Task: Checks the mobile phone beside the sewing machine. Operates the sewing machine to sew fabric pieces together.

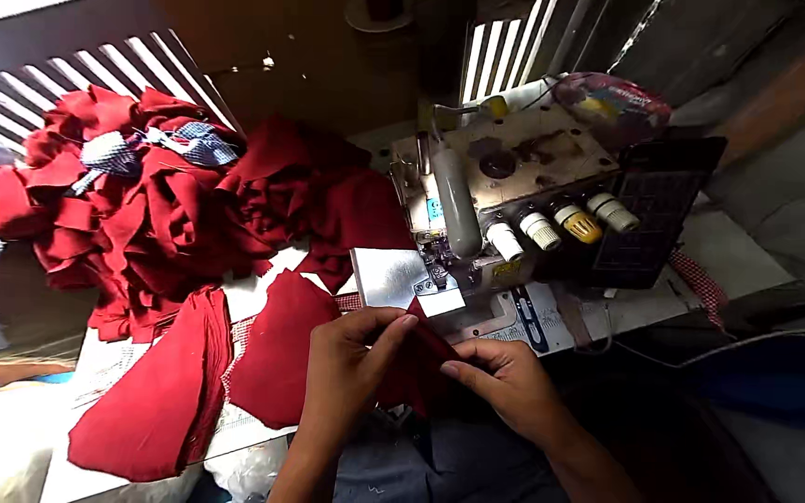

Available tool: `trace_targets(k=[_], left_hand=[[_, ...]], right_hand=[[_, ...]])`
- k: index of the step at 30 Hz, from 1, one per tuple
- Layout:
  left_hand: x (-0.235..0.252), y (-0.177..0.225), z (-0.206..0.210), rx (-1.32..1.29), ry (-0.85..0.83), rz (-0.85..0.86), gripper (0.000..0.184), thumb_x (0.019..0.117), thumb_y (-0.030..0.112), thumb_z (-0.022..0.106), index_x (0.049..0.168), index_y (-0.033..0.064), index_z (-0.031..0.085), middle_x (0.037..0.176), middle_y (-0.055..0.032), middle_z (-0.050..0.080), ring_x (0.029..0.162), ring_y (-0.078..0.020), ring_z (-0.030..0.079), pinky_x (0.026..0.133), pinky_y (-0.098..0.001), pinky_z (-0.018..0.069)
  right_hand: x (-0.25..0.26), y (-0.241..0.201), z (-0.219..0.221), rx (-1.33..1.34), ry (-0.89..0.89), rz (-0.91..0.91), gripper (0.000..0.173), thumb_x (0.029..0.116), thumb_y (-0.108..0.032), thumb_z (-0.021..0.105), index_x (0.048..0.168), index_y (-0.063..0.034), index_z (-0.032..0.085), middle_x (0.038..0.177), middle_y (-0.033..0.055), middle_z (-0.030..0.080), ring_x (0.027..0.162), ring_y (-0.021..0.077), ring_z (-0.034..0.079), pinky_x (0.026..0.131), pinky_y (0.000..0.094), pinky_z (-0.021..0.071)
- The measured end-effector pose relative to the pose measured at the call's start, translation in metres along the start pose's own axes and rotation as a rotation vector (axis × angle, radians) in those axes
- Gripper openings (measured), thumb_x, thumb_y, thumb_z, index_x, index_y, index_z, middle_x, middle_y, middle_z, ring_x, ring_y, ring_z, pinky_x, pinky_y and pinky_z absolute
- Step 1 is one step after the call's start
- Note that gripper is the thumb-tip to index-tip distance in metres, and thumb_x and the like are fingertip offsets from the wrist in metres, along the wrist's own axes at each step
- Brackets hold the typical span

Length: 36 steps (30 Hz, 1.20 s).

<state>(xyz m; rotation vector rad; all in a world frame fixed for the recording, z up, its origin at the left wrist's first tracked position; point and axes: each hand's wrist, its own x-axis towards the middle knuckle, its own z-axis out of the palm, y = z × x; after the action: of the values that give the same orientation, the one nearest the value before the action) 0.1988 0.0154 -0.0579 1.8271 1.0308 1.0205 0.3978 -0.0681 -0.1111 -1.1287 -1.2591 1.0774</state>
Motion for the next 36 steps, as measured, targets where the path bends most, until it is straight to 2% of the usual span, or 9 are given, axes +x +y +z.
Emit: trace_targets(k=[9, 12, 15, 19, 21, 23, 26, 32, 36], left_hand=[[-0.009, 0.002, 0.011, -0.019, 0.021, 0.009, 0.017, 0.1016, 0.019, 0.061, 0.099, 0.0067, 0.073, 0.083, 0.0041, 0.072, 0.071, -0.0023, 0.068, 0.064, -0.0183, 0.0586], [-0.008, 0.015, 0.009, -0.019, -0.018, 0.032, 0.02, 0.1049, 0.022, 0.056, 0.103, 0.0074, 0.069, 0.085, 0.0051, 0.066, 0.065, 0.0003, 0.06, 0.058, -0.0148, 0.0523], [0.008, 0.011, 0.004, 0.204, -0.044, 0.103, 0.018, 0.1028, 0.026, 0.06, 0.099, 0.0131, 0.073, 0.087, 0.0088, 0.065, 0.067, 0.0048, 0.054, 0.058, -0.0123, 0.0464], [0.026, -0.012, 0.01, 0.494, 0.035, 0.134, 0.015, 0.0937, 0.034, 0.07, 0.097, 0.0233, 0.08, 0.089, 0.0122, 0.07, 0.079, 0.0019, 0.062, 0.067, -0.0216, 0.0505], [0.024, -0.015, 0.015, 0.48, 0.101, 0.129, 0.019, 0.0897, 0.033, 0.075, 0.101, 0.0189, 0.077, 0.094, 0.0091, 0.069, 0.085, -0.0029, 0.061, 0.074, -0.0249, 0.0486], [0.015, -0.014, 0.022, 0.524, 0.18, 0.149, 0.016, 0.0889, 0.033, 0.077, 0.092, 0.0167, 0.075, 0.092, 0.004, 0.064, 0.084, -0.0055, 0.059, 0.073, -0.0238, 0.048], [-0.002, -0.011, 0.03, 0.653, 0.257, 0.244, 0.019, 0.0937, 0.033, 0.074, 0.091, 0.0154, 0.082, 0.091, -0.005, 0.071, 0.09, -0.0173, 0.063, 0.078, -0.0316, 0.0486], [-0.015, -0.011, 0.049, 0.666, 0.18, 0.242, 0.026, 0.0992, 0.035, 0.066, 0.112, 0.0183, 0.081, 0.126, -0.0095, 0.072, 0.122, -0.0279, 0.061, 0.102, -0.0464, 0.0435], [-0.006, -0.014, 0.053, 0.618, 0.193, 0.216, 0.024, 0.0987, 0.032, 0.066, 0.109, 0.0181, 0.082, 0.13, -0.009, 0.071, 0.128, -0.0292, 0.06, 0.108, -0.0491, 0.0426]], right_hand=[[-0.007, -0.003, -0.001, 0.032, -0.02, 0.0, 0.013, 0.0954, -0.013, 0.073, 0.093, -0.0007, 0.076, 0.083, 0.0008, 0.074, 0.074, 0.0015, 0.068, 0.069, 0.0178, 0.0584], [-0.012, -0.014, 0.002, 0.159, -0.09, -0.008, 0.016, 0.0981, -0.015, 0.07, 0.094, 0.0005, 0.073, 0.083, 0.0001, 0.072, 0.075, -0.0004, 0.066, 0.069, 0.0169, 0.0569], [-0.006, -0.01, 0.01, 0.234, -0.075, 0.009, 0.015, 0.0996, -0.012, 0.067, 0.095, 0.0015, 0.07, 0.081, 0.0005, 0.071, 0.072, 0.0009, 0.066, 0.067, 0.0186, 0.0573], [0.006, 0.015, 0.023, 0.253, 0.034, 0.063, 0.011, 0.098, -0.005, 0.066, 0.099, 0.0045, 0.07, 0.086, 0.0052, 0.072, 0.076, 0.0059, 0.068, 0.07, 0.0221, 0.0587], [0.006, 0.02, 0.024, 0.284, 0.039, 0.062, 0.011, 0.0976, -0.004, 0.066, 0.103, 0.0051, 0.069, 0.089, 0.0059, 0.072, 0.079, 0.0066, 0.069, 0.073, 0.0226, 0.0597], [0.001, 0.02, 0.023, 0.311, 0.008, 0.088, 0.012, 0.0972, -0.001, 0.065, 0.108, 0.0051, 0.066, 0.092, 0.0068, 0.073, 0.081, 0.008, 0.071, 0.074, 0.0242, 0.061], [-0.004, 0.017, 0.019, 0.302, -0.046, 0.117, 0.015, 0.0983, -0.002, 0.064, 0.111, 0.0052, 0.066, 0.093, 0.006, 0.074, 0.082, 0.0075, 0.072, 0.075, 0.0242, 0.0613], [-0.013, 0.006, 0.004, 0.307, -0.023, 0.131, 0.018, 0.1, -0.004, 0.062, 0.115, 0.0065, 0.066, 0.095, 0.0063, 0.074, 0.082, 0.0076, 0.072, 0.074, 0.0236, 0.0615], [-0.006, 0.005, -0.004, 0.289, 0.016, 0.116, 0.018, 0.1003, -0.003, 0.061, 0.115, 0.0069, 0.066, 0.095, 0.007, 0.074, 0.082, 0.0081, 0.072, 0.074, 0.0234, 0.0614]])
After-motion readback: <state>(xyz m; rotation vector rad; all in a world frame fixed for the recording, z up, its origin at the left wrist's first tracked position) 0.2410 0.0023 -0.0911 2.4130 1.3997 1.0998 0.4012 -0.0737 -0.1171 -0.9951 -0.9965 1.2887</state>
